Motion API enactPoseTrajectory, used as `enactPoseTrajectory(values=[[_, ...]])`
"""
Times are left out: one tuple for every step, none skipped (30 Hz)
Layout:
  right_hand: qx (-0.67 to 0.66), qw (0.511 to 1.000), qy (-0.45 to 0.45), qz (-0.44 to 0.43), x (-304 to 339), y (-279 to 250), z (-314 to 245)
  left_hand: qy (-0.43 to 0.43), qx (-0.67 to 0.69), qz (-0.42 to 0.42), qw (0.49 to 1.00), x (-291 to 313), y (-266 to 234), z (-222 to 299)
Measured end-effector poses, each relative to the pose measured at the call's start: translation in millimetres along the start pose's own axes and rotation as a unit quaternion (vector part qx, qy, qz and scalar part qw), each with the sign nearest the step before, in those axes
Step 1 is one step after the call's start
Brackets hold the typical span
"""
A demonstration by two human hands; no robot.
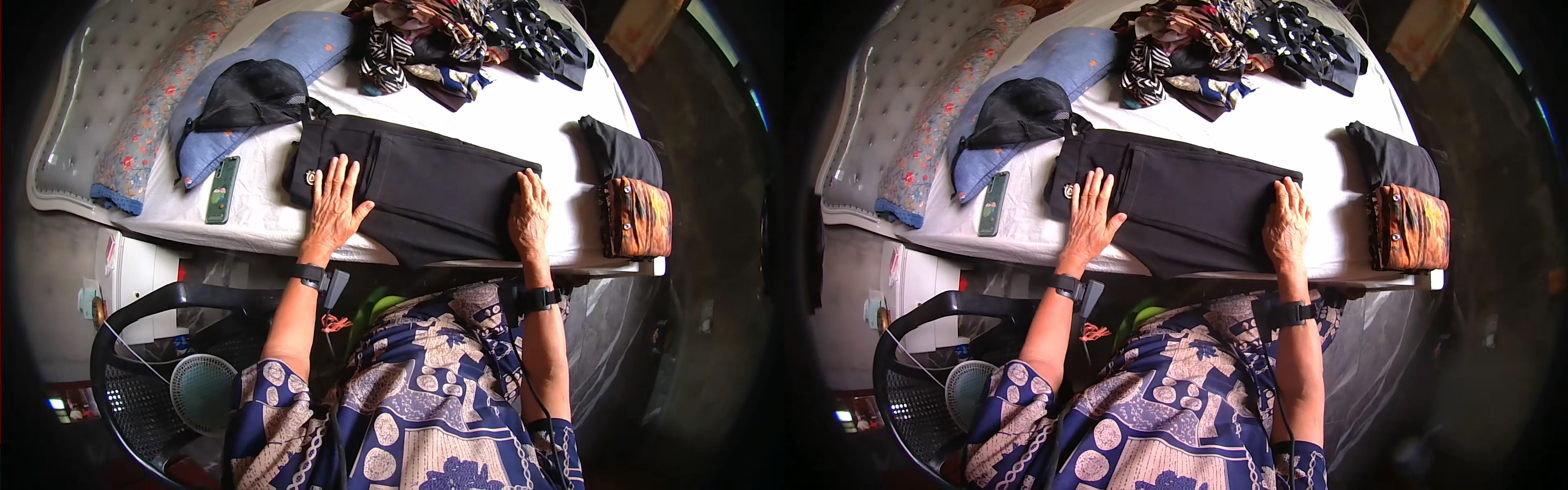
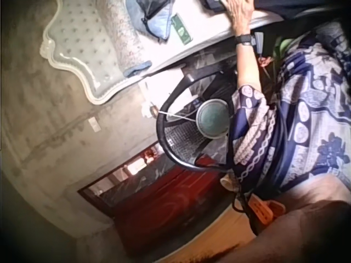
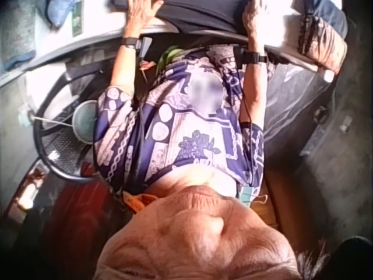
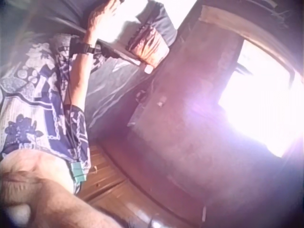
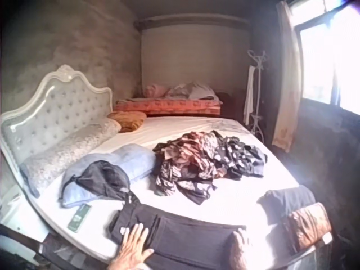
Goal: Folding a patterned shirt and a pair of black trousers on a bed.
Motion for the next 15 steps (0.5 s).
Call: enactPoseTrajectory(values=[[-0.006,1.000,-0.003,0.003,0.7,-1.0,0.3,-0.006,0.014,0.011,1.000,1.5,-0.2,-0.9],[-0.006,1.000,-0.002,0.005,0.3,-0.7,0.2,-0.011,0.027,0.023,0.999,1.7,0.8,-4.0],[-0.003,1.000,0.001,0.006,0.2,0.3,-0.6,-0.030,0.059,0.029,0.997,3.2,1.2,-8.6],[0.000,1.000,0.003,0.008,-0.5,0.5,-0.6,-0.039,0.089,0.032,0.995,4.0,1.5,-13.0],[0.002,1.000,0.001,0.011,-0.2,0.8,-0.7,-0.036,0.091,0.028,0.995,3.4,0.0,-12.3],[0.004,1.000,0.004,0.014,0.6,0.6,0.4,-0.033,0.093,0.025,0.995,2.7,-0.6,-10.4],[0.003,1.000,0.002,0.013,1.3,0.3,1.6,-0.029,0.095,0.026,0.995,3.2,-1.1,-6.8],[0.003,1.000,0.002,0.014,1.2,-0.8,3.2,-0.031,0.082,0.040,0.995,0.4,-5.8,-0.6],[0.008,1.000,0.006,0.011,1.5,-0.1,3.7,-0.033,0.071,0.054,0.996,-4.7,-9.5,4.9],[-0.002,1.000,0.012,0.001,-0.2,2.1,4.6,-0.026,0.076,0.055,0.995,-12.0,-10.3,11.9],[0.035,0.999,0.015,-0.016,-2.7,1.0,-1.2,-0.012,0.068,0.050,0.996,-20.6,-18.8,28.4],[0.071,0.997,0.016,-0.034,-5.4,-1.4,-8.9,0.001,0.059,0.044,0.997,-28.6,-26.7,47.0],[0.081,0.996,0.020,-0.042,-8.3,-4.2,-13.3,0.031,0.072,0.029,0.996,-41.5,-30.4,71.1],[0.063,0.997,0.013,-0.032,-13.4,-11.3,-26.6,0.057,0.085,0.016,0.995,-49.8,-28.8,88.2],[0.056,0.998,-0.002,-0.025,-19.5,-12.7,-38.1,0.069,0.097,0.011,0.993,-58.7,-20.9,101.3]])
Point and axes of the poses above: each hand's wrist, its own x-axis away from the middle knuckle, its own y-axis out of the palm, z = x × y, the point moved 4 cm from there along -x, towards the middle knuckle, and after that the axes turned 1 degree about x, right-handed, at the moved point
